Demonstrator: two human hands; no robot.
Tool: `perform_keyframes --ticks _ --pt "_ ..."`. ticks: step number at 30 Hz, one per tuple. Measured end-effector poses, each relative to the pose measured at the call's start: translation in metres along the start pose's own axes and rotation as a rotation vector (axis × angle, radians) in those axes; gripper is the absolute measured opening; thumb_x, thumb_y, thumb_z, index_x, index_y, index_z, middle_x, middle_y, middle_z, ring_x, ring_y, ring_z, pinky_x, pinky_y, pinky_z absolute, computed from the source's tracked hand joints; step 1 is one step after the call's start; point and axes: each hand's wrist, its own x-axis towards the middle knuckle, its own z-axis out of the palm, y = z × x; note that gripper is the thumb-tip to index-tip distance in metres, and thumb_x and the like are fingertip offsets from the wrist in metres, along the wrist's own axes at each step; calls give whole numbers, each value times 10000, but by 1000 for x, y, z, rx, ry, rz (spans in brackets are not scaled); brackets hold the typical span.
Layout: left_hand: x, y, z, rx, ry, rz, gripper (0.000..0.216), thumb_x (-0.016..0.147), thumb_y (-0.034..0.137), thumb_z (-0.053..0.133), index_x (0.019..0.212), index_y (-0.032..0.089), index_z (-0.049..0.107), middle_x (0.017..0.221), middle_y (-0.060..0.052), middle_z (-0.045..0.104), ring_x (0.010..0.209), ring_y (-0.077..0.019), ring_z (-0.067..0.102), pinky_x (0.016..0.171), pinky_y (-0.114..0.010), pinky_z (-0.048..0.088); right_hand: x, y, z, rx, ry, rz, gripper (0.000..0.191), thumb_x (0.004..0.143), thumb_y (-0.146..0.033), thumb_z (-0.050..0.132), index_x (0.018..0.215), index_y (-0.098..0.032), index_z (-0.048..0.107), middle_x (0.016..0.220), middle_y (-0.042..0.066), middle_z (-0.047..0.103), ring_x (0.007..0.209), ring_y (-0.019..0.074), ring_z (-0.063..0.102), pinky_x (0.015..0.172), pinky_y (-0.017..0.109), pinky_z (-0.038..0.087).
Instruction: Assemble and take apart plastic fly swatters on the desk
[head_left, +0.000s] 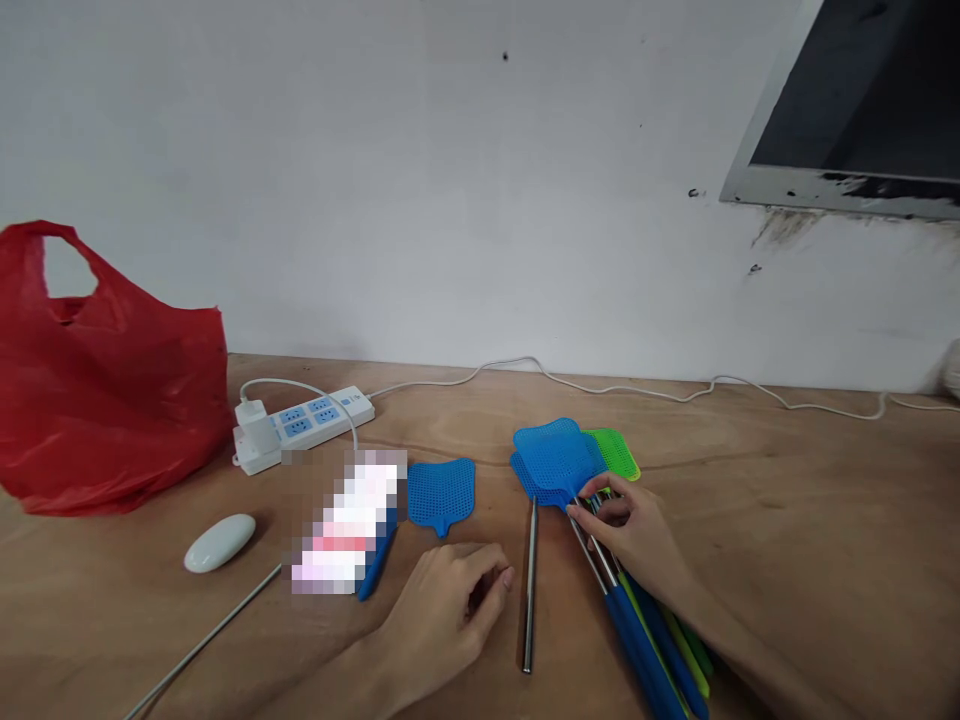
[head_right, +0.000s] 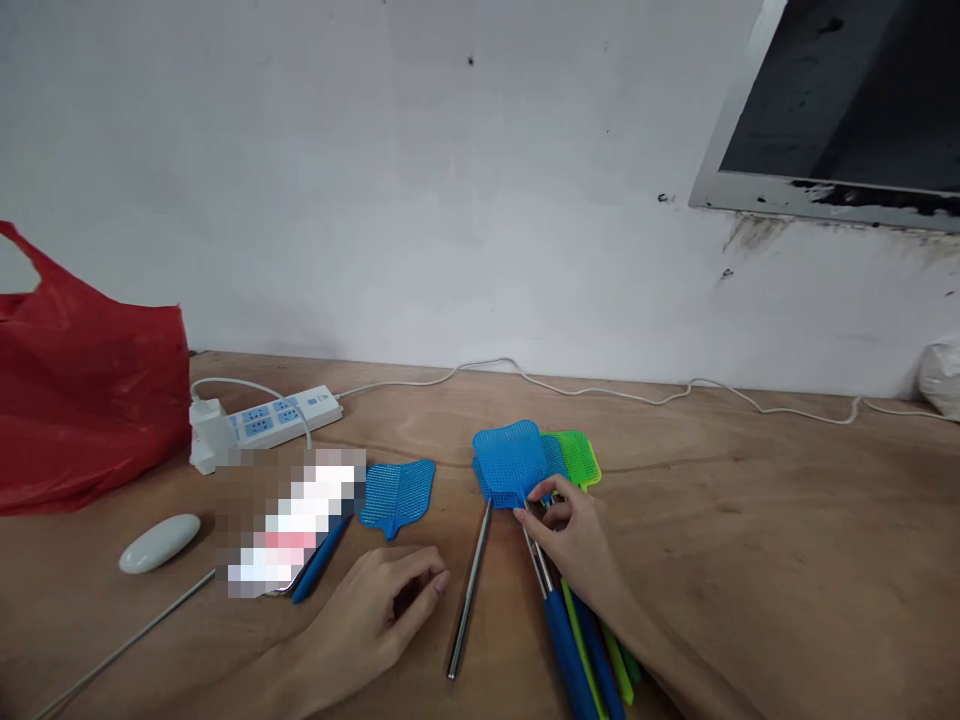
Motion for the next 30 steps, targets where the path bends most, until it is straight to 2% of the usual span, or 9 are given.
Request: perform_keyframes --ticks 4,9,12,15,17,20,22,25,30 --pt "-1 2 -1 30 10 56 249 972 218 374 743 205 471 718 7 549 633 -152 518 571 -269 317 -2 3 1 -368 60 -146 210 804 -418 681 785 -244 565 450 -60 586 454 180 562 511 276 314" --pt "0 5 -5 40 38 58 243 965 207 387 766 200 527 750 -13 570 665 -168 538 586 -279 352 -1 5 -2 -614 -16 -272 147 863 -324 631 749 -243 585 564 -40 575 536 171 571 507 278 291" --pt "1 7 -8 -8 87 41 226 962 208 393 788 205 538 806 -26 597 737 -187 573 641 -291 416 -1 1 -6 -607 -42 -425 138 908 -227 553 777 -234 599 712 6 617 686 196 579 603 302 372" --pt "1 5 -10 37 185 5 170 955 206 409 930 212 577 1024 -66 636 943 -242 600 822 -381 477 -5 -9 -10 -536 -88 -571 167 908 -119 493 857 -214 621 852 53 649 822 231 556 745 361 406" --pt "0 0 -9 153 264 -25 185 942 226 448 1065 212 584 1222 -104 601 1130 -308 557 960 -506 445 -9 -17 -11 -493 -159 -605 212 879 -68 487 927 -211 636 906 63 649 851 239 542 776 387 401" --pt "-2 -9 -5 331 325 -63 297 946 308 497 1220 210 557 1432 -136 488 1343 -386 402 1079 -662 307 -16 -28 -11 -454 -299 -611 288 855 -48 500 1011 -236 652 971 61 645 905 249 537 811 413 399" --pt "-3 -12 -2 378 313 -91 360 972 392 484 1277 208 535 1498 -143 428 1409 -405 316 1088 -701 270 -19 -31 -10 -443 -370 -619 333 847 -49 511 1067 -251 658 1008 60 641 939 255 534 849 439 399" --pt "-5 -12 0 342 245 -138 450 1000 483 425 1339 197 499 1540 -163 378 1438 -409 277 1065 -710 311 -21 -31 -9 -433 -424 -618 432 826 -32 509 1164 -264 648 1055 66 634 980 261 530 890 465 400" --pt "-7 -11 2 345 223 -156 470 996 493 428 1351 195 503 1553 -173 364 1436 -423 276 1052 -741 292 -21 -30 -8 -436 -455 -593 525 811 -15 497 1249 -272 630 1092 78 625 1006 270 528 892 476 417"
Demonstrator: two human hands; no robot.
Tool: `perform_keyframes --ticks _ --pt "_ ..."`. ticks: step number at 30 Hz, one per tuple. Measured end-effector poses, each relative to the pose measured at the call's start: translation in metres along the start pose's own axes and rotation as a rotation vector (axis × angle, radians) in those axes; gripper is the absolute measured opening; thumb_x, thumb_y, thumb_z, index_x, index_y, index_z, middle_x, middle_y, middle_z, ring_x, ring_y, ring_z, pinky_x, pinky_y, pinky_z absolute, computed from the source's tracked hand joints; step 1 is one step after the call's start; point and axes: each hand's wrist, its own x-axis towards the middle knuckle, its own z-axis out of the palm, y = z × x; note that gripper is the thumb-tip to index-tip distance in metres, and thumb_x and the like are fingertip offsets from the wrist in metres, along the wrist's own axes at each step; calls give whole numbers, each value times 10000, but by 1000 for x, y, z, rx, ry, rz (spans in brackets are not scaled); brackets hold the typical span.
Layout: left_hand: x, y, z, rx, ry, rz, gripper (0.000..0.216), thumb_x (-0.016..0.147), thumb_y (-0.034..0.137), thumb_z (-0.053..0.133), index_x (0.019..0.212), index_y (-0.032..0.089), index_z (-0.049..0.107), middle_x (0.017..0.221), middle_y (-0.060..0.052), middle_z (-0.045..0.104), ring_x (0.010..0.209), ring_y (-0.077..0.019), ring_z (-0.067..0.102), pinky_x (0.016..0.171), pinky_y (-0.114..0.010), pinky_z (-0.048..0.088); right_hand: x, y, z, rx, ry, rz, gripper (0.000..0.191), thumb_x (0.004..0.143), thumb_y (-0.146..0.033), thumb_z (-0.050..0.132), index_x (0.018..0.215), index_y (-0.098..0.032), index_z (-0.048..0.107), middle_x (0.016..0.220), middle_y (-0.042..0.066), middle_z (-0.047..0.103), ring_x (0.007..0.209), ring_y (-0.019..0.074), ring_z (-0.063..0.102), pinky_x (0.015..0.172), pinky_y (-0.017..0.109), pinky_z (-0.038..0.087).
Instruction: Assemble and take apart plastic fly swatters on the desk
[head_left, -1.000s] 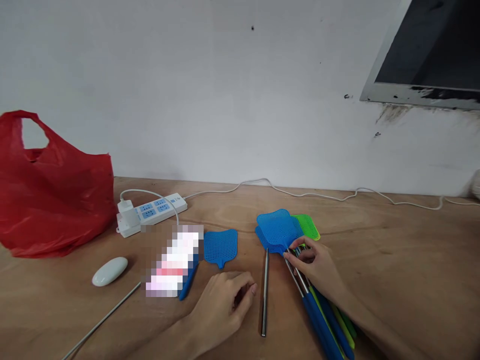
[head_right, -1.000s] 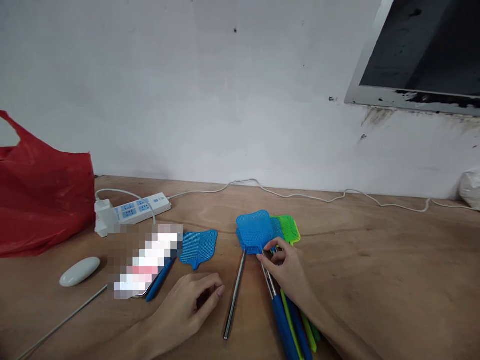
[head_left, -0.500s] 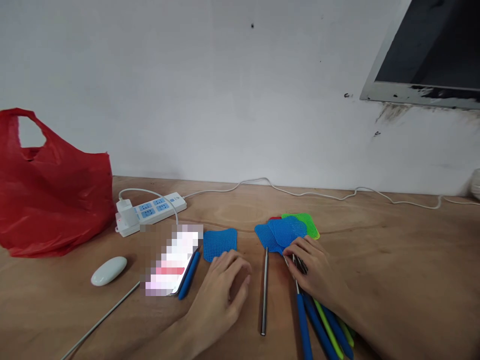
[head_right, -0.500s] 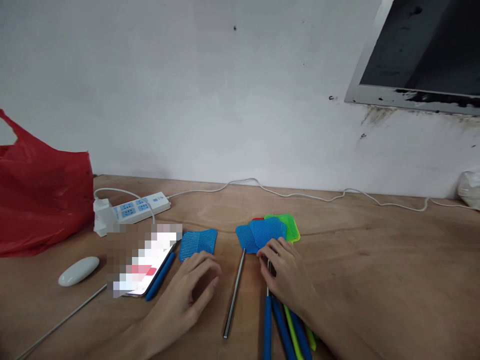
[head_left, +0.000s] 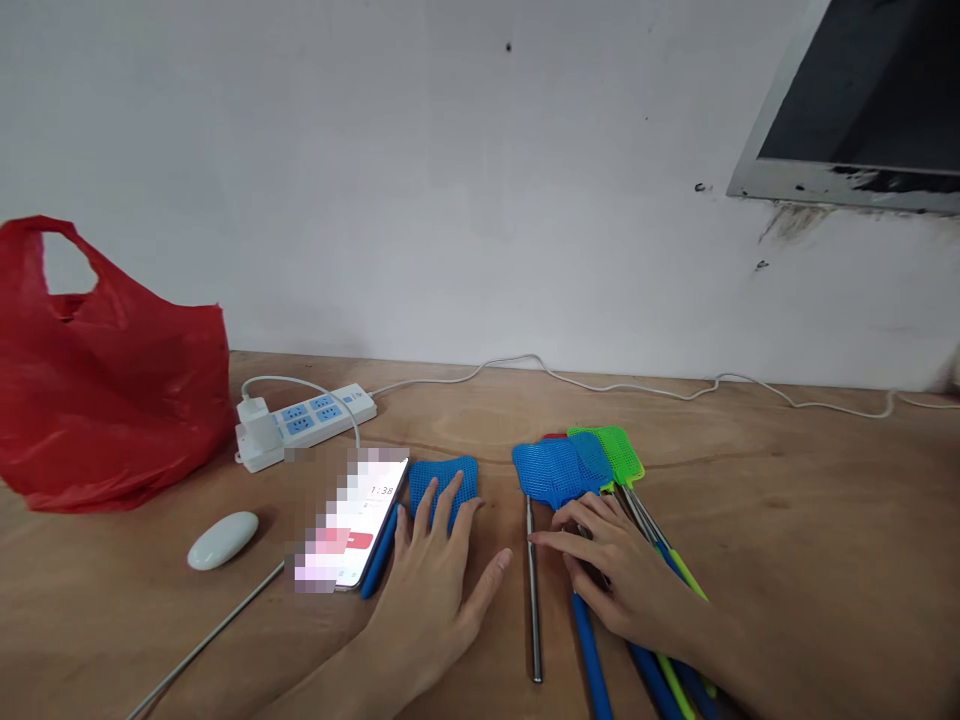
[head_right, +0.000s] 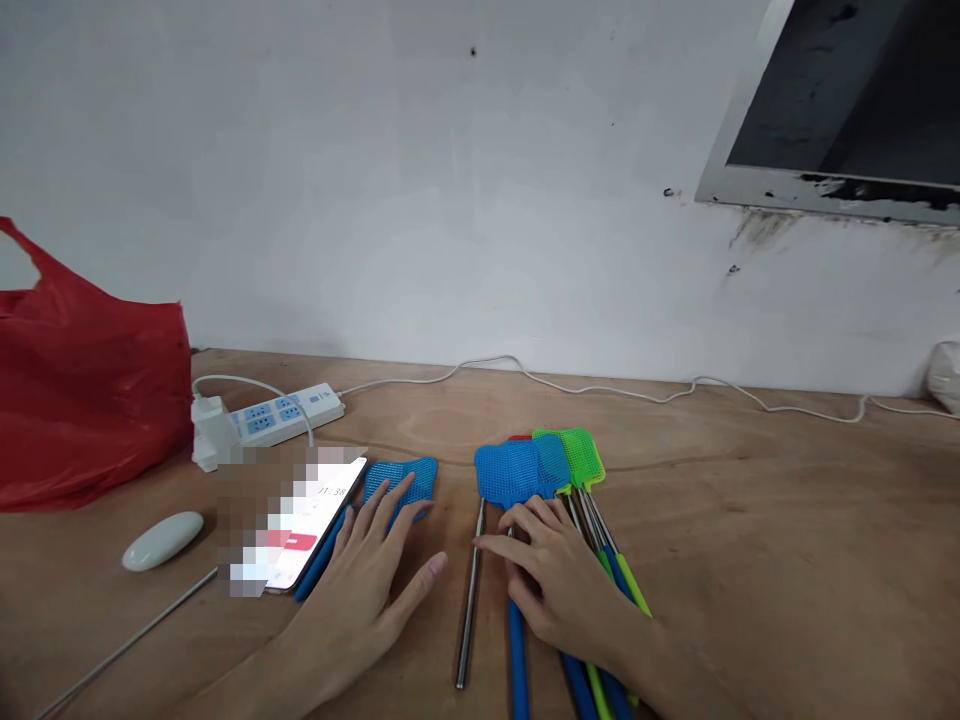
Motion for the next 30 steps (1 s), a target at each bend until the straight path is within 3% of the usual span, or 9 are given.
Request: perform_keyframes --ticks 2,5,8,12,17,24,27,30 --pt "0 0 1 31 12 -16 489 985 512 440 1337 183 523 1556 -179 356 1436 -448 253 1042 -759 281 0 0 0 0 2 9 536 809 -14 501 1257 -278 632 1089 79 627 1004 269 533 889 476 426" --pt "0 2 -1 36 18 -10 469 975 505 459 1316 194 547 1543 -172 375 1381 -448 343 989 -714 388 0 0 0 1 12 14 541 808 -16 511 1264 -282 631 1072 78 632 996 266 544 877 460 447" --pt "2 3 -6 23 53 37 372 984 407 454 1278 212 569 1493 -152 443 1297 -407 450 946 -642 463 0 1 0 3 13 6 515 811 -20 514 1238 -276 645 1063 81 633 987 266 550 858 449 462" --pt "4 0 -6 63 107 63 323 976 315 435 1233 187 583 1456 -168 477 1325 -422 420 943 -641 464 1 1 1 19 -1 9 467 802 -14 505 1163 -259 673 1064 83 629 988 267 545 875 465 454" --pt "4 -6 0 150 44 47 334 924 215 451 1235 162 559 1447 -198 483 1292 -436 459 907 -632 494 0 1 0 10 -17 -5 558 780 0 498 1233 -288 650 1084 76 623 1003 266 543 913 495 434" --pt "8 -5 -8 30 69 133 355 922 121 393 1253 194 502 1396 -161 499 1217 -320 535 894 -471 543 0 0 -2 35 -46 4 561 793 -8 506 1233 -320 662 1086 65 615 1006 265 529 896 478 438" --pt "12 -5 -12 190 96 92 305 905 134 426 1177 183 554 1305 -161 557 1131 -350 556 872 -513 521 0 0 -2 64 -27 18 503 801 -7 500 1177 -285 685 1069 74 616 996 266 521 871 465 443" --pt "15 -5 -16 349 -31 1 213 910 158 434 1038 159 604 1106 -161 620 978 -354 601 707 -446 536 0 -2 -1 81 -21 22 466 808 -10 496 1147 -265 689 1073 78 620 997 268 520 879 472 437"
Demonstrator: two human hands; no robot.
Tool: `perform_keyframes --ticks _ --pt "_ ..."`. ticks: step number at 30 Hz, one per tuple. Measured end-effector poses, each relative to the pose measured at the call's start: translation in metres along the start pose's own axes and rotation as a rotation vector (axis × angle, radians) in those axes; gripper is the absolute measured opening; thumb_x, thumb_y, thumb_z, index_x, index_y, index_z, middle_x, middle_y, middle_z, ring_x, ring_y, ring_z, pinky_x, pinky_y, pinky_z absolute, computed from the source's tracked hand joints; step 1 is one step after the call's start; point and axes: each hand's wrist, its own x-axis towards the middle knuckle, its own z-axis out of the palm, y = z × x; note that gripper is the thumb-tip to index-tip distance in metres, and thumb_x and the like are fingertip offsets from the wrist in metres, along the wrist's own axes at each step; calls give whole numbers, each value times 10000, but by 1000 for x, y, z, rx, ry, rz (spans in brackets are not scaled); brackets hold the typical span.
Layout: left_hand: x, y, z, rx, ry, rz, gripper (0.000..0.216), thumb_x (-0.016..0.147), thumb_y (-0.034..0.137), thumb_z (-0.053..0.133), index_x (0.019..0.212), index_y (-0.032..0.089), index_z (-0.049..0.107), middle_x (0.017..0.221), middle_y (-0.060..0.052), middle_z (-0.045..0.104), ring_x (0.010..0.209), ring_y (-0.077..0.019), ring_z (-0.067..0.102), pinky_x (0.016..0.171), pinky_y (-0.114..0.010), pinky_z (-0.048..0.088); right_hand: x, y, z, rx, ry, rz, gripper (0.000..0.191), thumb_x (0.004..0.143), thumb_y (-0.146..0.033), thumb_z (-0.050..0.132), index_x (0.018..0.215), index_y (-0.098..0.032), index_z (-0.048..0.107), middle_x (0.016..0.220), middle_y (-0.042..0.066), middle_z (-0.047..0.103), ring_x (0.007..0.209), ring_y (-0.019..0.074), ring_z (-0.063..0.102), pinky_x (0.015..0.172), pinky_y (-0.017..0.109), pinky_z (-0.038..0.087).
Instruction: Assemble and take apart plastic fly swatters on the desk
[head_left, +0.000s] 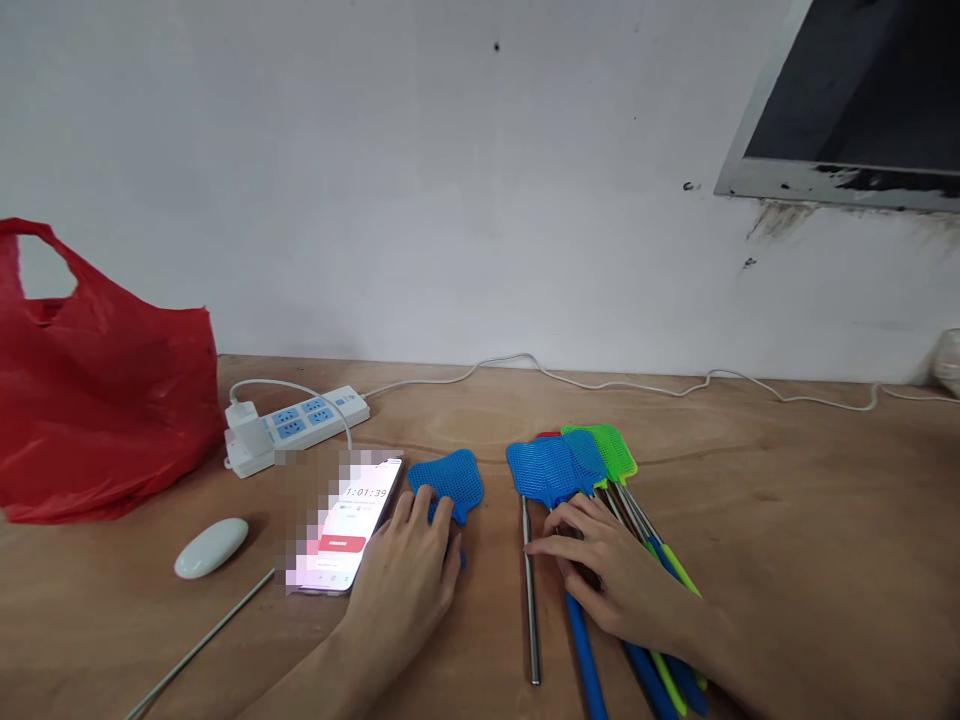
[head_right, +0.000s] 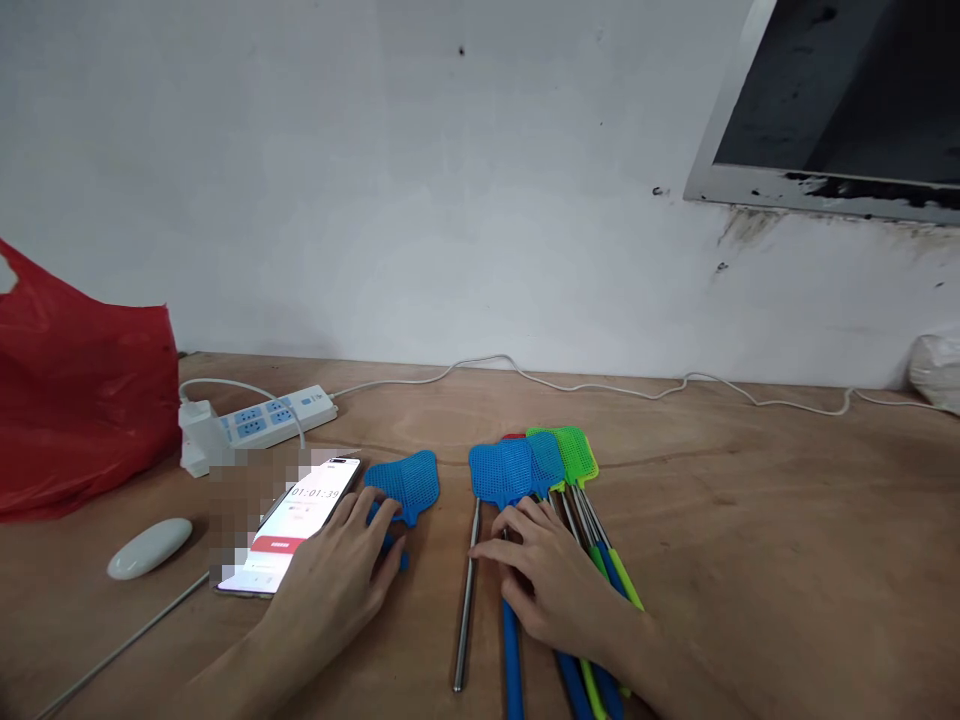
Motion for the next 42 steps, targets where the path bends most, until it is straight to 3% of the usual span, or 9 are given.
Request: perform_keyframes --ticks 8,15,19,22,25,29,32,37,42 --pt "-1 6 -7 -203 -228 22 160 944 190 436 851 198 566 873 -69 655 741 -248 659 617 -326 433 1 -1 0 0 3 7 451 817 -8 507 1141 -263 690 1050 72 624 985 262 525 866 456 438" --pt "-2 8 -6 -350 -254 134 92 903 166 511 829 211 544 856 -33 651 741 -211 627 615 -287 383 1 -2 -2 21 -9 -6 374 858 -50 547 1125 -272 683 1036 55 629 973 251 510 863 442 416" --pt "-2 8 -5 -368 -289 30 87 866 189 586 938 209 541 890 -27 655 777 -222 637 634 -291 407 2 -4 -2 50 -14 -1 265 878 -74 546 1012 -253 687 988 42 631 955 241 513 837 417 414" --pt "-2 7 -5 -306 -289 -49 217 887 352 615 1021 197 545 939 -61 679 821 -274 660 658 -329 421 2 -4 -1 53 -14 10 182 888 -105 559 959 -232 668 953 42 632 944 243 513 835 418 413" --pt "-3 5 -6 -251 -303 -51 266 879 463 594 949 207 568 873 -66 691 815 -312 667 652 -349 406 3 -4 0 33 -12 17 180 900 -110 547 992 -222 655 945 51 629 948 252 508 842 428 414" --pt "-4 6 -9 -277 -315 4 110 808 316 597 804 217 549 798 -44 669 743 -269 645 603 -322 354 2 -1 3 1 -14 9 228 914 -124 550 1069 -237 673 979 62 628 956 255 509 856 432 421" --pt "-4 8 -11 -342 -313 51 44 782 238 578 789 218 539 807 -28 660 734 -234 623 596 -305 331 2 1 4 2 -40 -1 199 928 -165 579 1057 -261 696 993 57 629 955 248 517 855 422 425" --pt "-3 12 -12 -492 -288 31 100 917 286 443 882 220 508 818 -31 647 726 -226 598 629 -318 345 2 3 4 44 -52 7 113 917 -249 654 1020 -273 696 1021 48 630 974 247 529 863 414 422" --pt "-8 15 -10 -708 -253 -3 166 983 327 327 993 225 458 931 -37 653 805 -217 599 710 -323 388 3 2 4 104 28 82 116 843 -129 688 865 -195 595 884 34 622 879 229 538 801 386 433"
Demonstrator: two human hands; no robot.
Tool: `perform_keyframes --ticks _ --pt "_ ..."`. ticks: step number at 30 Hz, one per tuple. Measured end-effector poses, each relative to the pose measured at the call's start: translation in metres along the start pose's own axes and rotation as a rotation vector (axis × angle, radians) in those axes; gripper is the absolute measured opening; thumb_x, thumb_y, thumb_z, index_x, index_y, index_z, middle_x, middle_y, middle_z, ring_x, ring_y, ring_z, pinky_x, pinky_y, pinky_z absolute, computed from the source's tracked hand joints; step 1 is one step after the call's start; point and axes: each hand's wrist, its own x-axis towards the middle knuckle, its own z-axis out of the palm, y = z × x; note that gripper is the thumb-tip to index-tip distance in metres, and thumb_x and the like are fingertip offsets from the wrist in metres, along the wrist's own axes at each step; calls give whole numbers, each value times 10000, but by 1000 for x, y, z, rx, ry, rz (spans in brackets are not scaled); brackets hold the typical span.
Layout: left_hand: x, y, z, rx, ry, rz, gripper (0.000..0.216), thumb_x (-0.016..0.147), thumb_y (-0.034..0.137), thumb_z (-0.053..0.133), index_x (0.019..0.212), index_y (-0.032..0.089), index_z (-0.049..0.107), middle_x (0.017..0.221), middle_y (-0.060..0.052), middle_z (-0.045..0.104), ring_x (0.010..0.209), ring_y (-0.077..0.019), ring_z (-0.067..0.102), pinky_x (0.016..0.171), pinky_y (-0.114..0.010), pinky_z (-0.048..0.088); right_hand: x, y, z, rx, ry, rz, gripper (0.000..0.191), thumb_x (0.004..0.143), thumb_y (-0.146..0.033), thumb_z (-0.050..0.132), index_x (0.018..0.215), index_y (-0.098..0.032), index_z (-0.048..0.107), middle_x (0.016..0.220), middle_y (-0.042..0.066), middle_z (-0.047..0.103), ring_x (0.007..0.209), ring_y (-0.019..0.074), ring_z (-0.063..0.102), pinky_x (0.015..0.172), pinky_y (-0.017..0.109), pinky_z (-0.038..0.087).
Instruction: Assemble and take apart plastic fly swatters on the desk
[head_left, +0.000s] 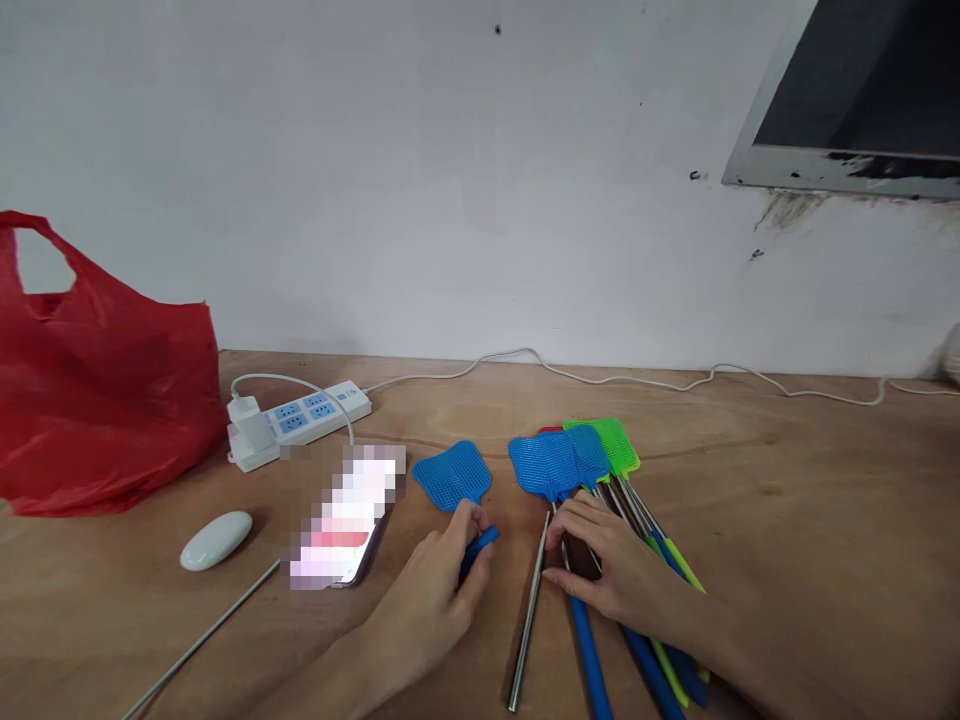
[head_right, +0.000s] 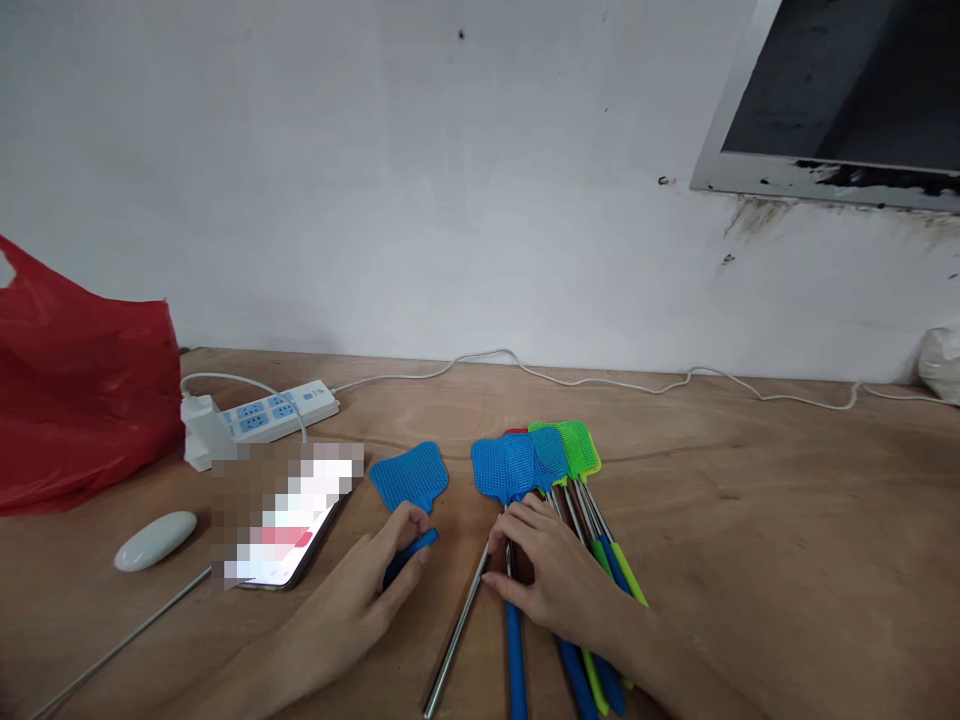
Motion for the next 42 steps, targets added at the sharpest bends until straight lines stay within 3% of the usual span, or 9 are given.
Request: perform_keyframes --ticks 3,9,19,25,32,34,37,40,42 --pt "-2 3 3 55 -99 -31 208 943 413 451 870 227 509 807 -13 650 746 -218 589 659 -310 365 1 1 1 57 50 11 139 852 -57 598 819 -190 576 821 27 616 822 211 546 728 351 436" --pt "-4 9 7 184 -167 -76 335 784 538 666 748 221 563 780 -8 668 776 -245 596 681 -322 347 1 6 2 96 48 -59 231 913 -70 521 961 -216 693 955 49 685 918 222 574 808 384 451" --pt "-3 5 8 345 -149 -96 102 752 328 566 745 227 581 788 -35 668 803 -274 623 642 -332 324 1 3 -1 74 36 -49 239 941 -91 491 966 -190 706 951 72 676 921 226 582 809 394 460" --pt "-5 6 6 411 -156 -89 102 722 289 548 774 210 585 822 -74 667 814 -311 625 663 -360 348 2 3 -1 86 46 -51 249 939 -95 487 965 -205 709 941 70 688 913 226 593 807 391 471" --pt "-3 10 0 278 -91 -52 114 751 249 522 680 227 436 668 -6 593 663 -221 570 582 -305 291 2 8 2 146 216 42 226 942 -215 517 856 -199 726 828 70 680 782 216 611 698 358 483" --pt "-2 11 -1 205 -59 -14 168 757 237 522 672 232 377 624 20 545 612 -190 532 567 -293 283 2 8 1 262 227 159 255 934 -325 554 800 -190 723 739 50 657 637 184 579 565 312 455" --pt "-3 11 -1 114 -31 57 186 786 237 512 697 236 349 594 46 479 565 -163 477 558 -286 283 3 5 -2 641 115 387 376 895 -512 582 773 -178 705 632 15 631 463 128 500 397 243 372" --pt "-5 11 0 61 -57 114 168 811 233 502 725 237 358 587 60 441 545 -151 443 551 -284 277 5 -1 -5 995 25 494 411 832 -581 645 895 -179 704 641 -1 649 436 99 506 368 196 374" --pt "-6 11 1 39 -83 140 151 840 241 491 747 238 372 596 61 447 547 -151 440 553 -282 281 6 -5 -5 1142 55 519 409 784 -571 715 894 -177 697 653 1 660 473 97 547 401 182 411"
